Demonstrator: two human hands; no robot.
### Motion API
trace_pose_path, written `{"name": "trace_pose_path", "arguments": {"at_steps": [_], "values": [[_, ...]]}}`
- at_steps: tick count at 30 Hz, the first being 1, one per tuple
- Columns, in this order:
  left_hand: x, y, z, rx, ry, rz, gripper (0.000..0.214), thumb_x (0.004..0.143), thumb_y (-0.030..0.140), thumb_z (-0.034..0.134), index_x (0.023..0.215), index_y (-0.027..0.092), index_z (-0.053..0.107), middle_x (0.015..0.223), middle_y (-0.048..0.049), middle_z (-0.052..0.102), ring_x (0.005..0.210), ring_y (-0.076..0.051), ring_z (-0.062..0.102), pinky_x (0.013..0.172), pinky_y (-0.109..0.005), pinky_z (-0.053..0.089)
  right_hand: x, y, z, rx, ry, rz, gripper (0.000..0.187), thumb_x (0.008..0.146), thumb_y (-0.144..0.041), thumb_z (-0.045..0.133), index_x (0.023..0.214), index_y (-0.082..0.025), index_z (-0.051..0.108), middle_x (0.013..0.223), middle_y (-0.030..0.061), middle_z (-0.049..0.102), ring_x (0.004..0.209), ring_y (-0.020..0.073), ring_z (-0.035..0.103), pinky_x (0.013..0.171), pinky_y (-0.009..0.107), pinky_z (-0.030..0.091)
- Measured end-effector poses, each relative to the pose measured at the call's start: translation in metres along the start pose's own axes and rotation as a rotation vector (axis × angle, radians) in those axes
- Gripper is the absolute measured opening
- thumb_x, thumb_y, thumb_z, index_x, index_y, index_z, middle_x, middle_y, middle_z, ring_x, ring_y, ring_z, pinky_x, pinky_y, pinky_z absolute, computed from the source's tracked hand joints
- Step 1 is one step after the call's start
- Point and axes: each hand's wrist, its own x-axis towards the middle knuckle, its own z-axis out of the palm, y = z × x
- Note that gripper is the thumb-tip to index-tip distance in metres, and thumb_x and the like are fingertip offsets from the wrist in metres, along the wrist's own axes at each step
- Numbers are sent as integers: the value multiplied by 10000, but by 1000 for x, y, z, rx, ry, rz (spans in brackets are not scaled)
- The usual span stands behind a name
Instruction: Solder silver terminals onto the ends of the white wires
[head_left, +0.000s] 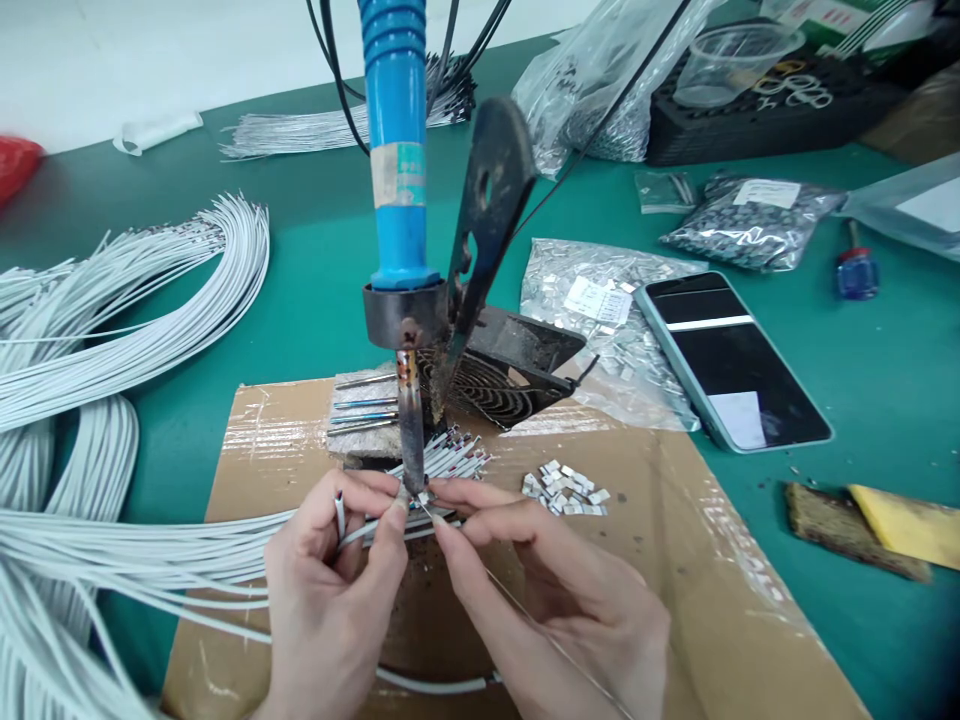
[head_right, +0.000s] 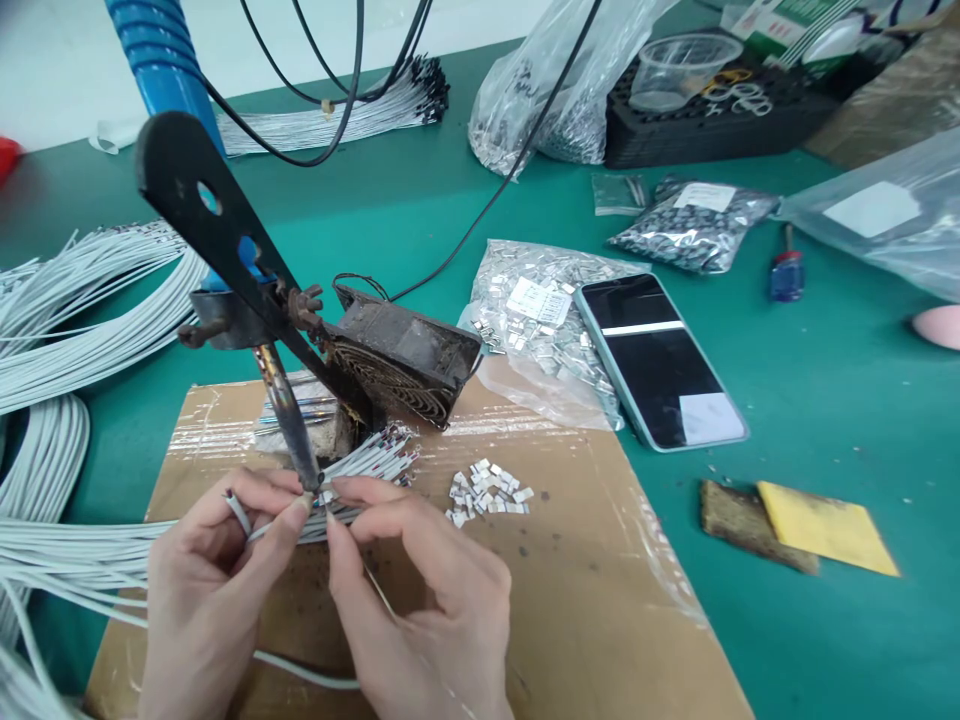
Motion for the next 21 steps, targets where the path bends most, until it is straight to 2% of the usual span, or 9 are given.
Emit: {"name": "trace_pose_path", "arguments": {"at_steps": [5, 9, 15, 21], "values": [[1, 0, -2, 13, -19, -15, 162, 891, 177, 762, 738, 220, 730, 860, -3, 765, 573, -90, 614, 506, -140, 474, 1, -2, 0, -8, -1, -4, 182, 834, -113, 755, 727, -253, 712, 953, 17, 862, 813, 180, 824, 813, 248, 647], [1, 1, -2, -3, -9, -18, 169, 869, 155, 764, 716, 216, 729, 840, -12, 765, 612, -113, 647, 541, -158, 504, 2, -4, 0, -13, 4, -5, 191, 836, -113, 756, 719, -256, 710, 950, 8, 863, 809, 178, 824, 800, 242, 651], [1, 4, 2, -11, 25, -23, 177, 859, 143, 759, 703, 218, 720, 826, -4, 762, 585, -101, 626, 508, -151, 473, 2, -5, -1, -4, 4, -25, 197, 827, -86, 758, 721, -246, 716, 951, 27, 866, 806, 189, 829, 773, 242, 657], [2, 3, -2, 1, -6, -9, 173, 866, 158, 765, 707, 215, 728, 836, -14, 769, 611, -120, 659, 521, -162, 498, 1, -4, -1, 14, -5, -10, 193, 833, -89, 767, 727, -244, 722, 963, 40, 864, 834, 208, 833, 806, 272, 662]]}}
